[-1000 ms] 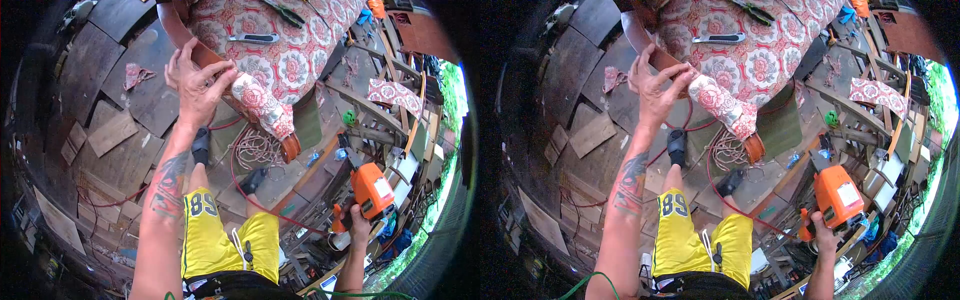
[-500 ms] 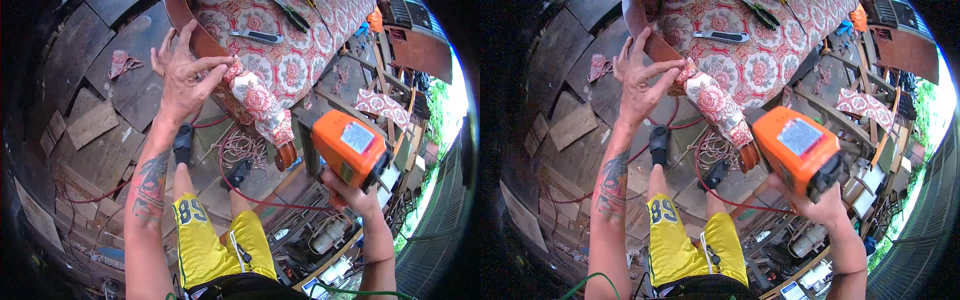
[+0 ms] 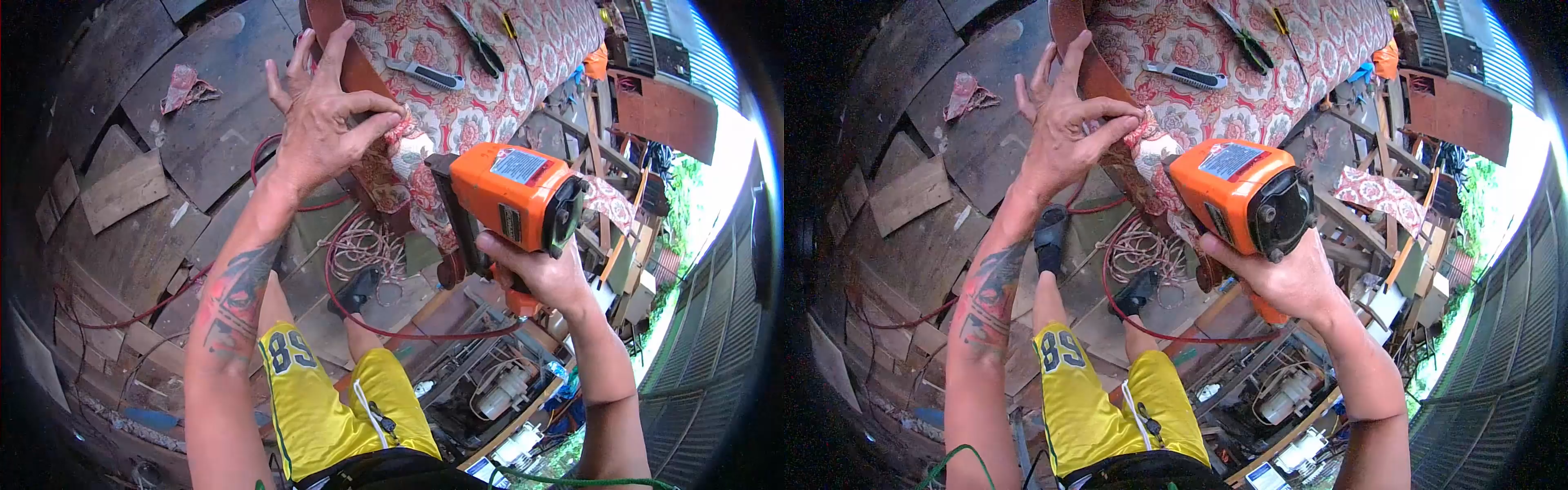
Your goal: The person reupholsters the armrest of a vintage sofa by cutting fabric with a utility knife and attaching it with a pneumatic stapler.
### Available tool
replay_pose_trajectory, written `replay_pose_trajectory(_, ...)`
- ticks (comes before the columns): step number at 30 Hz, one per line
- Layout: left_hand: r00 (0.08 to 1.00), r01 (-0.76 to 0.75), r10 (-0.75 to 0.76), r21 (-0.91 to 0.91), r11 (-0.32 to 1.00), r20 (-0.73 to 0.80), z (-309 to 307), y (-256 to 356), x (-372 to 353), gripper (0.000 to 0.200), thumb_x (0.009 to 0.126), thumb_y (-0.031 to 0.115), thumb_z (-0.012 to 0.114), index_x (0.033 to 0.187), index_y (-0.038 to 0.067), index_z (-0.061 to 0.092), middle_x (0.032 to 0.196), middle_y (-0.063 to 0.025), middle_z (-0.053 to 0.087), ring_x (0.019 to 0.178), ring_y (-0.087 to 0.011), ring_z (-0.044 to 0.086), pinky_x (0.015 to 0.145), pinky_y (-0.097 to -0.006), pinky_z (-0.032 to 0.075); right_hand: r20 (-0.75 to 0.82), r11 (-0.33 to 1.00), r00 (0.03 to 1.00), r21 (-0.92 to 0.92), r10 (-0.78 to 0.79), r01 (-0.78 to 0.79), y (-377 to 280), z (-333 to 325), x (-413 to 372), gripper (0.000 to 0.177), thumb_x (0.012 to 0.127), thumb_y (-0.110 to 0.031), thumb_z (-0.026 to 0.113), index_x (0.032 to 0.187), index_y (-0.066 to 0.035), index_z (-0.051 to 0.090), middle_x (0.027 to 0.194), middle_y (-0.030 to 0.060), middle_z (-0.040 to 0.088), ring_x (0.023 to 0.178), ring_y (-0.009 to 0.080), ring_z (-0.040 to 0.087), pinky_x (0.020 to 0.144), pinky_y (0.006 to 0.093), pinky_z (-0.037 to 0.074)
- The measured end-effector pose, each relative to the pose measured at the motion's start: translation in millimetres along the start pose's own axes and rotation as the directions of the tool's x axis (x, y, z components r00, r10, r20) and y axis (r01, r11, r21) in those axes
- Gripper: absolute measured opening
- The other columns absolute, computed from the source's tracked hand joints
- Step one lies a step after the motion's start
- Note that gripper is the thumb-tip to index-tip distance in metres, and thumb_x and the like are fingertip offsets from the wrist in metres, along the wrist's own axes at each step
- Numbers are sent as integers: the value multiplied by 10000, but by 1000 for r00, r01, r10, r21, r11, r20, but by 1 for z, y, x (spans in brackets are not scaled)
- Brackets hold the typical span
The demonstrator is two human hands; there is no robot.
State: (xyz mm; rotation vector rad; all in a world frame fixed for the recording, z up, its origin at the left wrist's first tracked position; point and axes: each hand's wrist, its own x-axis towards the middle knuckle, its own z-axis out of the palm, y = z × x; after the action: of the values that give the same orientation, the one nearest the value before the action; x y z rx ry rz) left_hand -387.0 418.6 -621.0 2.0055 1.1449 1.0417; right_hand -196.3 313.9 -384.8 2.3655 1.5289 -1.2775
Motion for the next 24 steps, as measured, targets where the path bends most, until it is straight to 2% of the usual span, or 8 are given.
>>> replay_pose_trajectory(1,1000,2,-2,-4,1000,-4,0,0,0,193,805,443,851,979,359,845,1687,-56,327,1568,-391,144,1194,-638,-124,0,1000,1000,0,-2,2,0,0,1,440,869,-357,828,1189,-79,713,971,97,748,887,246,745,825,369,566)
replay_pose_trajectory(3,1000,-7,7,21,1000,-2,-1,1,0,195,801,447,848,976,361,843,1683,-47,333,1566,-385,155,1199,-646,-107,78,964,966,82,248,-254,-8,-2,0,414,882,-353,815,1179,-82,713,787,58,718,699,170,725,690,340,564)
replay_pose_trajectory(6,1000,11,-11,19,1000,-2,-2,-1,2,202,798,444,846,983,363,841,1661,-29,373,1563,-382,172,1212,-634,-73,44,977,981,94,189,-193,-2,2,2,393,891,-343,808,1173,-87,712,649,14,658,560,112,670,581,313,533)
replay_pose_trajectory(10,1000,11,-11,-5,1000,8,-3,-6,2,220,791,451,848,992,361,838,1621,-2,428,1559,-379,188,1224,-614,-45,102,950,954,111,281,-292,-13,-1,8,417,884,-338,814,1200,-88,707,785,62,720,694,167,725,686,344,568)
replay_pose_trajectory(13,1000,11,-12,-40,999,-24,1,-10,0,228,788,460,849,992,360,838,1590,18,465,1558,-373,196,1229,-598,-39,-4,999,1000,-33,-26,26,-10,5,15,430,881,-325,814,1218,-82,702,964,102,751,871,229,747,826,379,573)
replay_pose_trajectory(16,999,8,-10,-59,998,-35,2,-12,-2,228,789,460,849,999,371,836,1584,25,467,1556,-365,205,1228,-598,-33,20,998,999,-50,44,-43,-13,8,20,441,881,-306,811,1242,-84,691,1100,118,745,1004,268,731,932,400,548)
replay_pose_trajectory(22,998,-9,3,-101,995,-66,3,-16,-2,240,779,449,859,1010,392,828,1570,35,487,1541,-369,248,1228,-597,-23,33,1000,999,-7,20,-20,-18,11,28,448,875,-270,808,1262,-90,675,1020,104,744,916,252,730,877,389,559)
replay_pose_trajectory(24,997,-11,3,-106,994,-81,4,-15,-2,189,755,470,860,924,391,832,1543,62,498,1531,-337,239,1227,-597,-18,99,961,956,0,276,-277,-29,10,29,443,876,-265,807,1257,-82,674,986,94,735,862,226,719,837,379,561)
